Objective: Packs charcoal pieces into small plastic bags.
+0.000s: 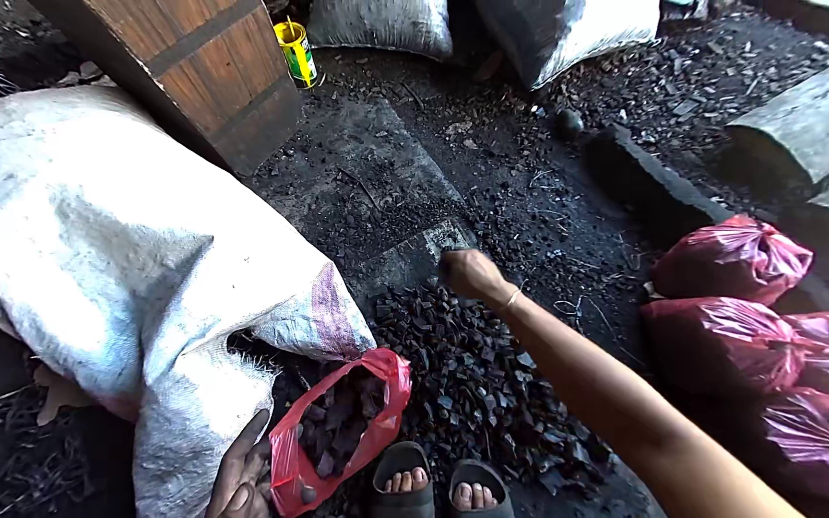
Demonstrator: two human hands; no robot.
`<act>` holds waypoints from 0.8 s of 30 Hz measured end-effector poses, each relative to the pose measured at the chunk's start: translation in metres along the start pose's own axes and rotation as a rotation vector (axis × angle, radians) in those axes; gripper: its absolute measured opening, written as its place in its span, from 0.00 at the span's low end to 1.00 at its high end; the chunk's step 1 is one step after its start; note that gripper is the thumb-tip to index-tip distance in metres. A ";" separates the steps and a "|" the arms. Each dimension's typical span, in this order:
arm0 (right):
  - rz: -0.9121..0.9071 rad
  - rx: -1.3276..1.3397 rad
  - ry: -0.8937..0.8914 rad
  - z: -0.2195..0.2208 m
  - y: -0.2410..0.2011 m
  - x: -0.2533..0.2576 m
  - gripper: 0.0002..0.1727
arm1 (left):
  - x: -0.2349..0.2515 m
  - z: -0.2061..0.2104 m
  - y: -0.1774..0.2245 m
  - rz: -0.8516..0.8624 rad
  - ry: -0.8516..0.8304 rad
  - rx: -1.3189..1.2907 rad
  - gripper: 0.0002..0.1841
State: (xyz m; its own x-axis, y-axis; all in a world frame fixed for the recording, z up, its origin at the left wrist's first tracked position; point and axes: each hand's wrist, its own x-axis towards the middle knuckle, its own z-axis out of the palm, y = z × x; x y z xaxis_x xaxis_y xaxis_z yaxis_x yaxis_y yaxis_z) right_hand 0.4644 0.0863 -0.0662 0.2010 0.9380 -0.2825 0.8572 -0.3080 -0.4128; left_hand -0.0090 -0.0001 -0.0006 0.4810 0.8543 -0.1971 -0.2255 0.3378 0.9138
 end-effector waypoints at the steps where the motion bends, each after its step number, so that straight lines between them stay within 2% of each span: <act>1: 0.148 -0.053 0.035 0.006 0.025 0.011 0.11 | 0.000 0.001 0.000 -0.005 0.001 0.012 0.39; 2: 0.248 -0.084 0.049 0.014 0.045 0.018 0.15 | 0.001 0.001 0.000 -0.008 0.001 0.021 0.39; 4: 0.318 -0.096 0.044 0.031 0.072 0.024 0.19 | 0.004 0.000 -0.001 -0.003 -0.006 0.020 0.39; 7: 0.271 -0.063 0.069 0.046 0.091 0.024 0.13 | 0.004 -0.001 -0.003 0.021 0.001 0.036 0.39; 10: 0.221 -0.001 0.153 0.047 0.085 0.025 0.11 | -0.003 0.004 -0.001 0.041 0.058 0.056 0.40; 12: 0.134 0.121 0.288 0.031 0.056 0.013 0.11 | -0.003 0.007 0.001 0.047 0.079 0.055 0.42; 14: -0.016 0.385 0.349 0.013 0.007 -0.013 0.11 | -0.001 0.011 0.001 0.058 0.080 0.045 0.42; 15: -0.119 0.570 0.292 0.012 -0.020 -0.028 0.11 | 0.001 0.014 0.002 0.059 0.084 0.043 0.42; 17: -0.360 0.876 0.044 0.033 -0.071 -0.055 0.10 | 0.004 0.017 0.005 0.065 0.091 0.052 0.43; 19: -0.594 0.815 -0.091 0.055 -0.117 -0.085 0.10 | 0.008 0.018 0.004 0.060 0.076 0.055 0.43; 21: -0.736 0.604 -0.083 0.064 -0.144 -0.104 0.12 | 0.012 0.019 0.000 0.060 0.053 0.057 0.42; 22: -0.750 0.557 -0.046 0.064 -0.145 -0.103 0.12 | 0.012 0.017 -0.001 0.059 0.035 0.052 0.41; 24: -0.634 0.537 0.084 0.052 -0.126 -0.083 0.10 | 0.011 0.011 -0.001 0.054 -0.002 0.019 0.40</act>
State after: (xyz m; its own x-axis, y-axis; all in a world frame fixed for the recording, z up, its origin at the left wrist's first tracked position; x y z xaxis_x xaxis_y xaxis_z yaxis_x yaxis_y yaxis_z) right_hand 0.3154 0.0392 -0.0357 -0.1909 0.9612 0.1993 0.4813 0.2685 -0.8344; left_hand 0.0055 0.0045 -0.0001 0.4706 0.8701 -0.1465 -0.2348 0.2836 0.9298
